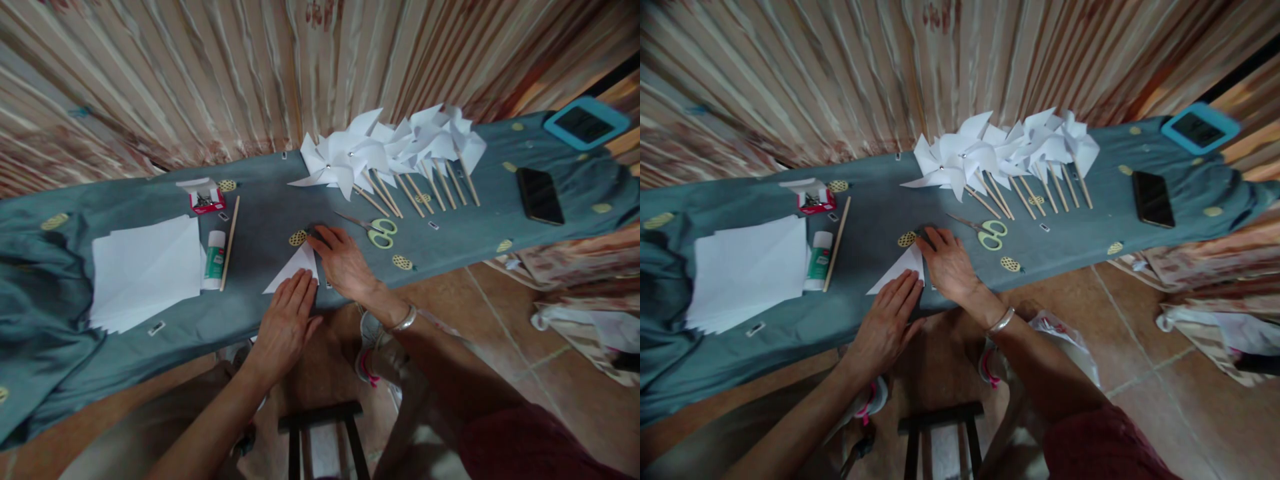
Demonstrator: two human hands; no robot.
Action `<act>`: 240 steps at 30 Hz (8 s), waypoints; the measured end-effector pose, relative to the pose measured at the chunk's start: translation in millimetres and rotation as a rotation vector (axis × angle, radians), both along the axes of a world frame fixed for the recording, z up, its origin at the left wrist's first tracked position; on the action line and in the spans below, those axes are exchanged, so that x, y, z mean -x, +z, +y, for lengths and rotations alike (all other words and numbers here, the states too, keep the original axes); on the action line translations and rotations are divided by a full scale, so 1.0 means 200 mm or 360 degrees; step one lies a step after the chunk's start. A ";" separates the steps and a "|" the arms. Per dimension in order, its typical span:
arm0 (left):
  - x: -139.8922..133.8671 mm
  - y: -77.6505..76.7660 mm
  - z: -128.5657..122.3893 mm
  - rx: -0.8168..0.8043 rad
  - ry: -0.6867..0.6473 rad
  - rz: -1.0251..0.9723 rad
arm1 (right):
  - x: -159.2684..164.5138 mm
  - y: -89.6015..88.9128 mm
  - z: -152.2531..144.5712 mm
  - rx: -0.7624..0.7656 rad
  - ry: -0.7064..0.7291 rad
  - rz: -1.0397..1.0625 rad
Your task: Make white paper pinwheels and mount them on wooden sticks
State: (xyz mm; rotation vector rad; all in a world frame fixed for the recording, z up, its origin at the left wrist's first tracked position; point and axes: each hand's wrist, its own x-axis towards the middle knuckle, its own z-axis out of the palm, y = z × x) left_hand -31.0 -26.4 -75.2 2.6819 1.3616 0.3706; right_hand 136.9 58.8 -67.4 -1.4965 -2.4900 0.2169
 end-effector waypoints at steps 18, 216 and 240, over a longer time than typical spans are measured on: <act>-0.02 0.00 -0.03 0.0045 0.0079 0.0137 | -0.02 0.00 -0.02 -0.0017 0.0067 0.0080; 0.05 0.06 0.13 0.0157 0.0078 -0.0239 | -0.20 0.06 -0.03 0.0235 -0.0637 0.0479; 0.11 0.04 0.17 -0.0022 0.0405 -0.0369 | -0.40 0.08 0.02 -0.0307 -0.0351 -0.0068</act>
